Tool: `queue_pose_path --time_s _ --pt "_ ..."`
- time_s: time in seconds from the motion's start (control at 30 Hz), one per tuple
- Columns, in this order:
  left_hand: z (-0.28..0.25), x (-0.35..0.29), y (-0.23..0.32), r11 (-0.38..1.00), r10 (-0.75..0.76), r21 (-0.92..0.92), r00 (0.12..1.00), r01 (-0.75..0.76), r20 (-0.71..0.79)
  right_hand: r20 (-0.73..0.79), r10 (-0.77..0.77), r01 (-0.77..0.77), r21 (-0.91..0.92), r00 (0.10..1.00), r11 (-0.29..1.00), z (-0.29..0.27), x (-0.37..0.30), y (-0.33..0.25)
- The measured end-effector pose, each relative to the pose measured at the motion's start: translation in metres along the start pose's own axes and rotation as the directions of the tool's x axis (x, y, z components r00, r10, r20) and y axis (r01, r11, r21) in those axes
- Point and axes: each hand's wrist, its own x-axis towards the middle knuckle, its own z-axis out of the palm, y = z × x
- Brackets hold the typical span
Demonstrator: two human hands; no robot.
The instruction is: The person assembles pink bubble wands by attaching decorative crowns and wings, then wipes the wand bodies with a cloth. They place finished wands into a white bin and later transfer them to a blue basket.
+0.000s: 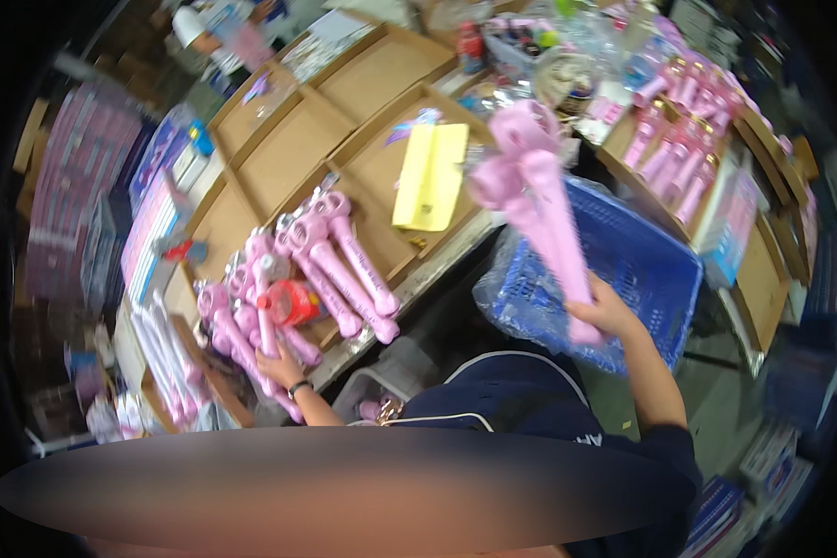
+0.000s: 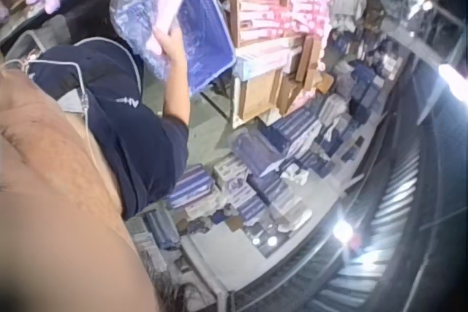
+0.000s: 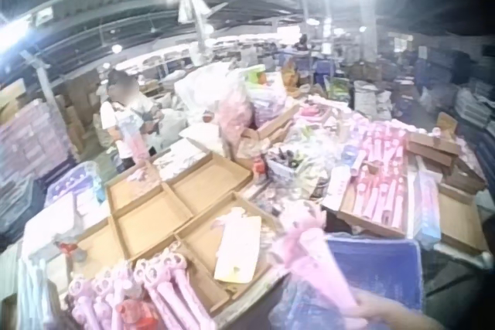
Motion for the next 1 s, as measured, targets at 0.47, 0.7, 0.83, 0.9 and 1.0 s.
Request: queue_pose_path --time_s 0.47,0.7,0.83,0.9,1.0 --pt "-0.018 -0.01 0.018 0.999 -0.048 -0.02 0.999 0.047 -0.022 -0.166 -0.043 -0.089 -0.712 0.985 0.697 -0.085 -0.115 0.071" --pt "-0.044 -0.098 0.02 0.994 0.037 -0.103 0.999 -0.04 -0.038 -0.065 0.093 -0.092 -0.945 0.994 0.315 -0.135 -0.097 0.149" --pt "-0.086 -0.177 0.025 0.989 0.142 0.025 0.99 -0.143 0.017 0.035 0.029 0.027 -0.967 0.999 0.253 -0.147 -0.066 0.185" --pt "-0.116 -0.215 0.022 0.994 0.106 0.028 0.99 -0.109 0.098 0.086 0.0 0.084 -0.973 0.996 0.215 -0.144 -0.047 0.203" --pt "-0.164 -0.261 0.011 0.986 0.054 0.147 0.986 -0.078 0.161 0.156 -0.057 0.165 -0.968 0.986 0.191 -0.136 -0.021 0.232"
